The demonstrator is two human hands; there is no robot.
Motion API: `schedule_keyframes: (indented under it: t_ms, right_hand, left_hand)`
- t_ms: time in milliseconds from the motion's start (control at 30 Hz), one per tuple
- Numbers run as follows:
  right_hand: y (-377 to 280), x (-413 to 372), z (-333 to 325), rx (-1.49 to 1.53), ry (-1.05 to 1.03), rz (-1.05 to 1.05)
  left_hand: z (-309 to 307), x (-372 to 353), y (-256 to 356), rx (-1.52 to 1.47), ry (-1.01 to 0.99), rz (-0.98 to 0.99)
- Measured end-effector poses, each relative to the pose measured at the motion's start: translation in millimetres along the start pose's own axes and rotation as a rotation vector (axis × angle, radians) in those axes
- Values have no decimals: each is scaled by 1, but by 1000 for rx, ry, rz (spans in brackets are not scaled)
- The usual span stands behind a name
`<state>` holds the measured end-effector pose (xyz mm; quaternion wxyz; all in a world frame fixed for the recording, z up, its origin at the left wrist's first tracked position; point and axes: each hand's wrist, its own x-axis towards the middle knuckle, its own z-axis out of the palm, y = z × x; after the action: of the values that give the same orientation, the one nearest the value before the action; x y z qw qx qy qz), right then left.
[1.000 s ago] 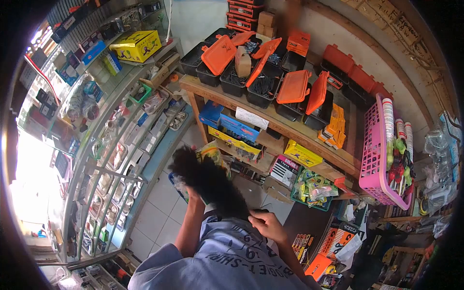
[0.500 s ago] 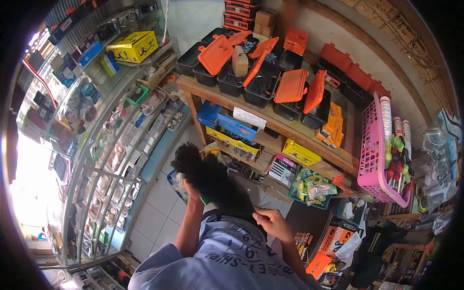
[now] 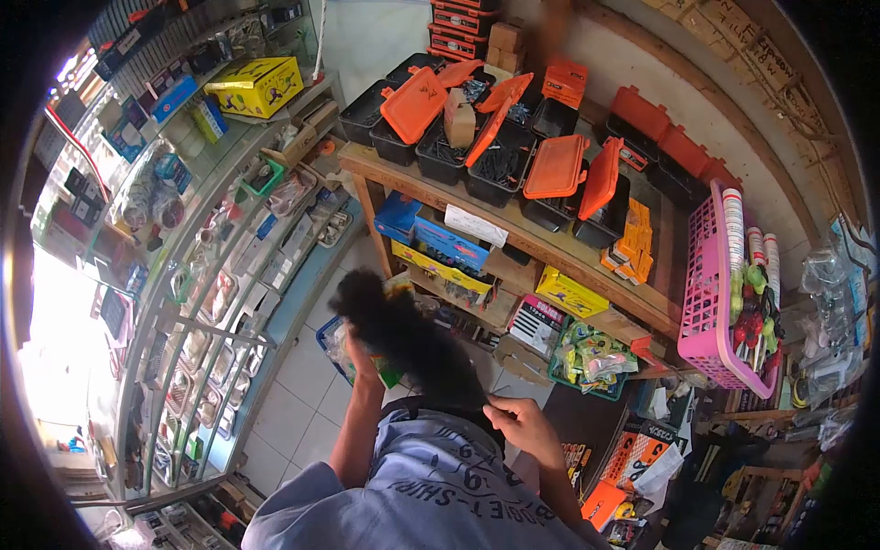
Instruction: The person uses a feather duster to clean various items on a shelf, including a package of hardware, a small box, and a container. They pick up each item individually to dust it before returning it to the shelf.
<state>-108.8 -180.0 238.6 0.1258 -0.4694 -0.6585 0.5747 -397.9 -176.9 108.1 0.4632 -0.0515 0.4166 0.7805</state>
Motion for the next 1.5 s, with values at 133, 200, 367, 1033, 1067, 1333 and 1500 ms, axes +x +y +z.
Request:
schedule_keyframes:
  t_ms: [133,200,367,1033,1067,1333,1500]
  right_hand:
    - [-10,3,4,71,89,78]
    - [-5,2,0,24,36,34]
    - [-9,-1,4,-9,50,37]
    - [-11,-1,26,14,-75,-12]
    - [-6,-1,25,15,-74,-11]
    - [15,-9,23,-184,-44,45]
    - [16,-6,29,-258,7,-26]
  left_hand:
    - [31,-24,19,-130,-82,-24]
    - [19,-23,19,-79,-95,-47]
    - [19,-24,21,42,-132,-55]
    - [35,-20,12,422,-257,418]
    - [29,-18,11,422,-258,417]
    - [-8,5,13,-335,-239,53]
    - [12,-9,11,-356,-234,-92]
